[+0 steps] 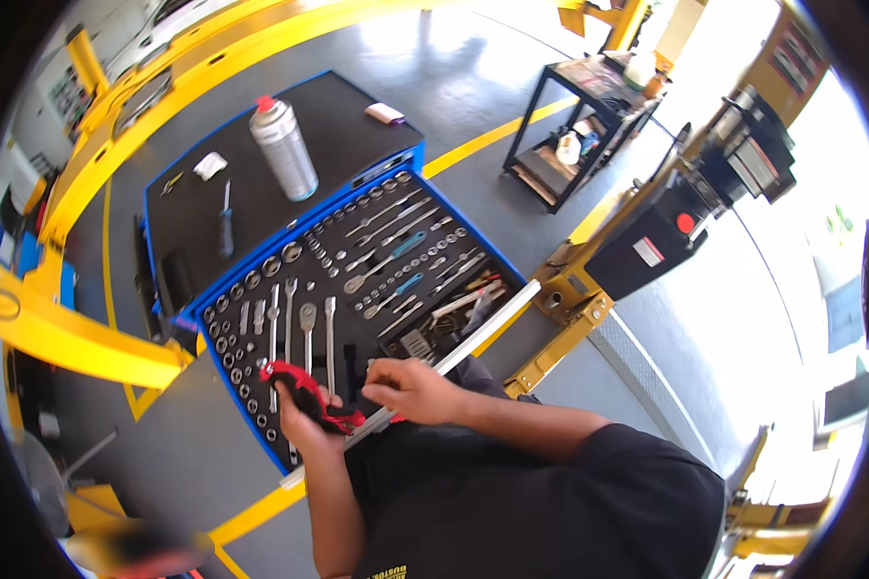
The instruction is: The person wipes various metal tools, including sockets and wrenches, with a red cloth over an open tool drawer. The person picks up each tool, wipes it, and places it back into the drawer.
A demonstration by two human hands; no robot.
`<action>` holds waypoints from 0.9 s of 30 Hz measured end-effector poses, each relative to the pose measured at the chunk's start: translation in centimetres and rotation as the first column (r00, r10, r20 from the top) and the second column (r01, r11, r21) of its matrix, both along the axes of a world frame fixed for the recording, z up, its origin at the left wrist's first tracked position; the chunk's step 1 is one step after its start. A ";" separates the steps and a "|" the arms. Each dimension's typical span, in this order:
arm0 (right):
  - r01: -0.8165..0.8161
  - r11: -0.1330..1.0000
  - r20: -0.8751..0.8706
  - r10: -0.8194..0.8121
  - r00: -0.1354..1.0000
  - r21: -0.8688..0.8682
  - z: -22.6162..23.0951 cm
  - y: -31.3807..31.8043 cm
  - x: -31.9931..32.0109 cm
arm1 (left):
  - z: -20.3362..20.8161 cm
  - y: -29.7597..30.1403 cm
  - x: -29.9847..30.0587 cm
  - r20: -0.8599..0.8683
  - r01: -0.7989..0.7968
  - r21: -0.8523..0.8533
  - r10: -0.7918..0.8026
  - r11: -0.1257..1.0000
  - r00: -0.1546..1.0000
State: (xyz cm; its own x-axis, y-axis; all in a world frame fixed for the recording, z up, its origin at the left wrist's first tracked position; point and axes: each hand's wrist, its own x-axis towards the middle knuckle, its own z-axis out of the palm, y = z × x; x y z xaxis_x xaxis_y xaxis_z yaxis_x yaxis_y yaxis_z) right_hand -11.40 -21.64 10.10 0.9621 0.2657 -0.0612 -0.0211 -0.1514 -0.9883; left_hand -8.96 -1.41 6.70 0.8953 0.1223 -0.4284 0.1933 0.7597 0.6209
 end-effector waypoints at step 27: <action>-0.109 0.987 -0.058 0.116 0.992 0.116 -5.1 -1.9 7.5 | -4.0 8.7 1.0 0.290 -0.336 0.345 0.241 0.877 0.926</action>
State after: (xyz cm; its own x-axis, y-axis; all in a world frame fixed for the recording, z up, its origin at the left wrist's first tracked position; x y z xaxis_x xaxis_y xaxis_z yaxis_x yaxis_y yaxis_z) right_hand -3.86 -23.51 5.03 0.9208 0.3806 -0.0858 -0.0746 -0.0440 -0.9962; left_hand -7.93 7.29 2.69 0.8616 0.5012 -0.0809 -0.1822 0.4540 0.8722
